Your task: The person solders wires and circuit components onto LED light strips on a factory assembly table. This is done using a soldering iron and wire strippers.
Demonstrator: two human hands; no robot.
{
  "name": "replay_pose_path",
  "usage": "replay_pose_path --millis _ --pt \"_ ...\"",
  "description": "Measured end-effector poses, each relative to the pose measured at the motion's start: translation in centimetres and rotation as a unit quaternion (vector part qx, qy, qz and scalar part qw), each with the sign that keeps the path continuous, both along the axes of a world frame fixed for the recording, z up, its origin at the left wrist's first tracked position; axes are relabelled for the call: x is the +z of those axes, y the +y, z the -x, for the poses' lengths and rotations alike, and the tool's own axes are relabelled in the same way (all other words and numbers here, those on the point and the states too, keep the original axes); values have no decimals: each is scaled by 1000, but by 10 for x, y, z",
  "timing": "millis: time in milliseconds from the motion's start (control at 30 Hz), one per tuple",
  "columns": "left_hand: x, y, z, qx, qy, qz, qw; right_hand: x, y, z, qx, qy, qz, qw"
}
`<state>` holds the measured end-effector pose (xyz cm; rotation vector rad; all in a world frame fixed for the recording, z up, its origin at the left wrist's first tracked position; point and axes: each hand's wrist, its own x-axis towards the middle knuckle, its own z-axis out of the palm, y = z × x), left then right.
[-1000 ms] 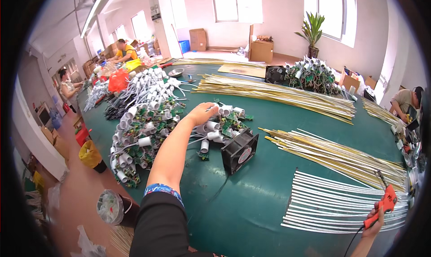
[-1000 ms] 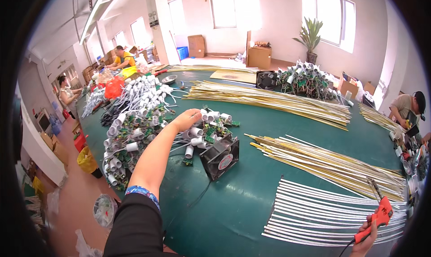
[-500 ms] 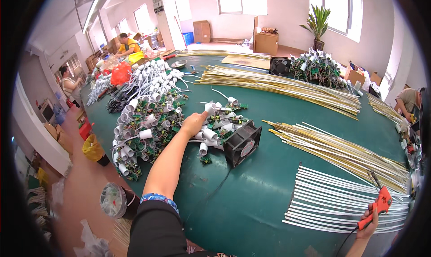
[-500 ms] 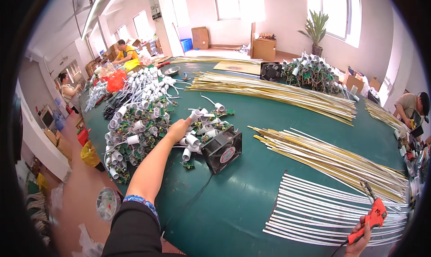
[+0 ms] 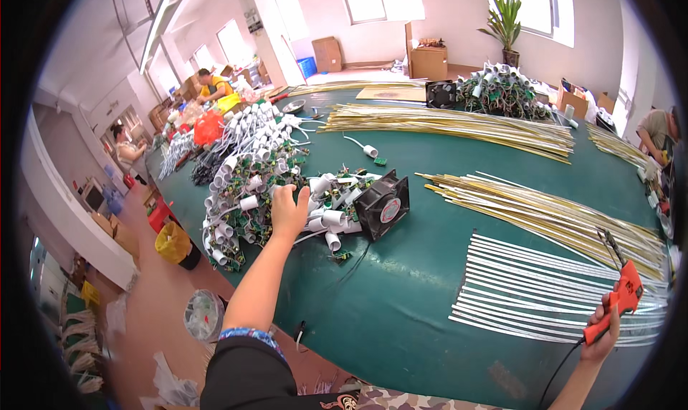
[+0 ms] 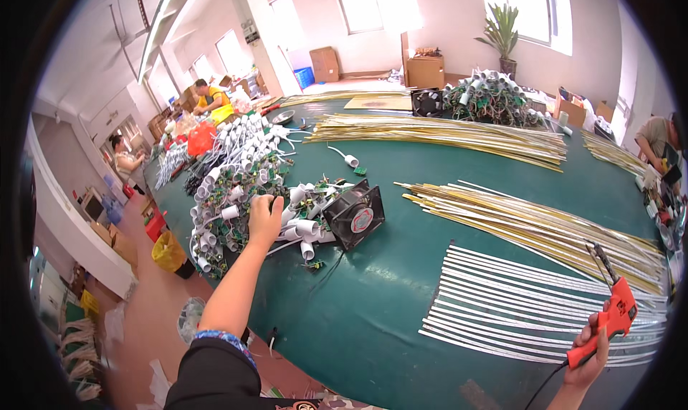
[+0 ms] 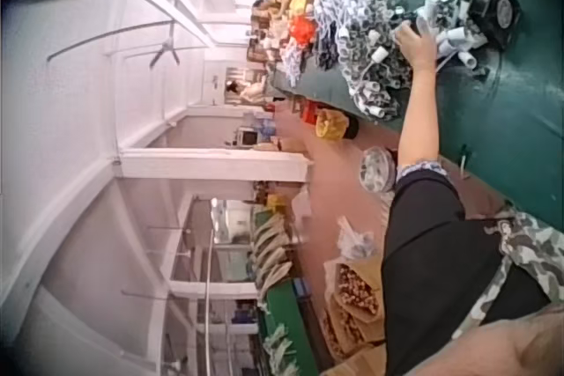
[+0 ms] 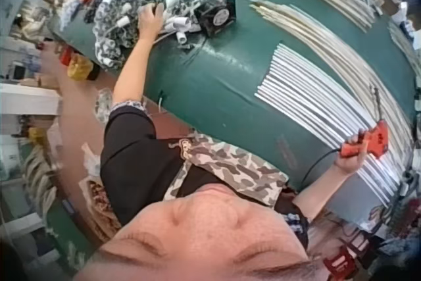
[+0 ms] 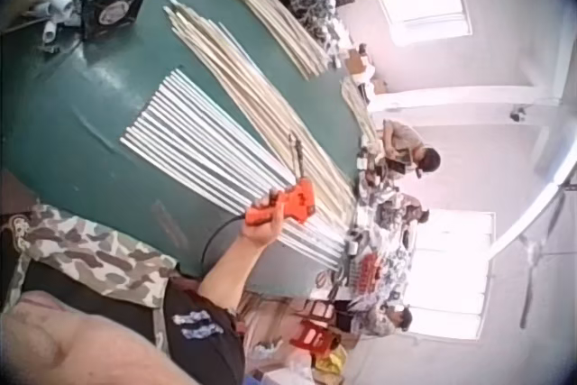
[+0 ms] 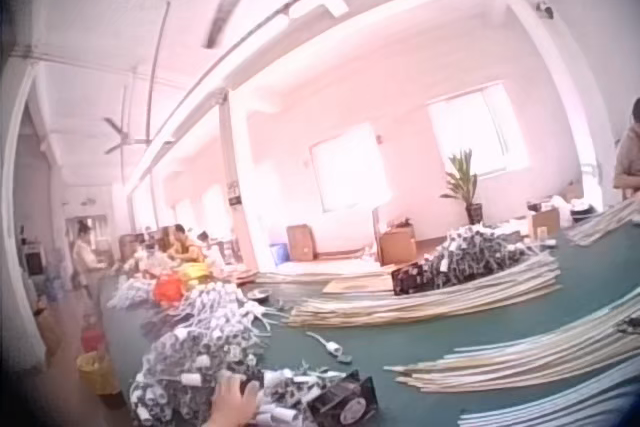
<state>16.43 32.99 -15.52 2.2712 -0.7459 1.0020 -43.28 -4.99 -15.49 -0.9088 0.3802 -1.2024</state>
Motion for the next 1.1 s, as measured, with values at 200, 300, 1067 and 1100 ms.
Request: replay_pose_path --millis 200,300,1067,1100 --pt "78 -70 123 -241 131 -80 958 2 3 10 2 7 -5 1000" --pt "59 -77 109 -226 125 -134 957 9 6 5 -5 -7 -17 1000" --pt "47 -11 128 -313 28 -277 908 7 6 2 4 -18 -8 1000" --pt "45 -9 133 -329 61 -316 888 10 8 3 25 -11 -6 1000"
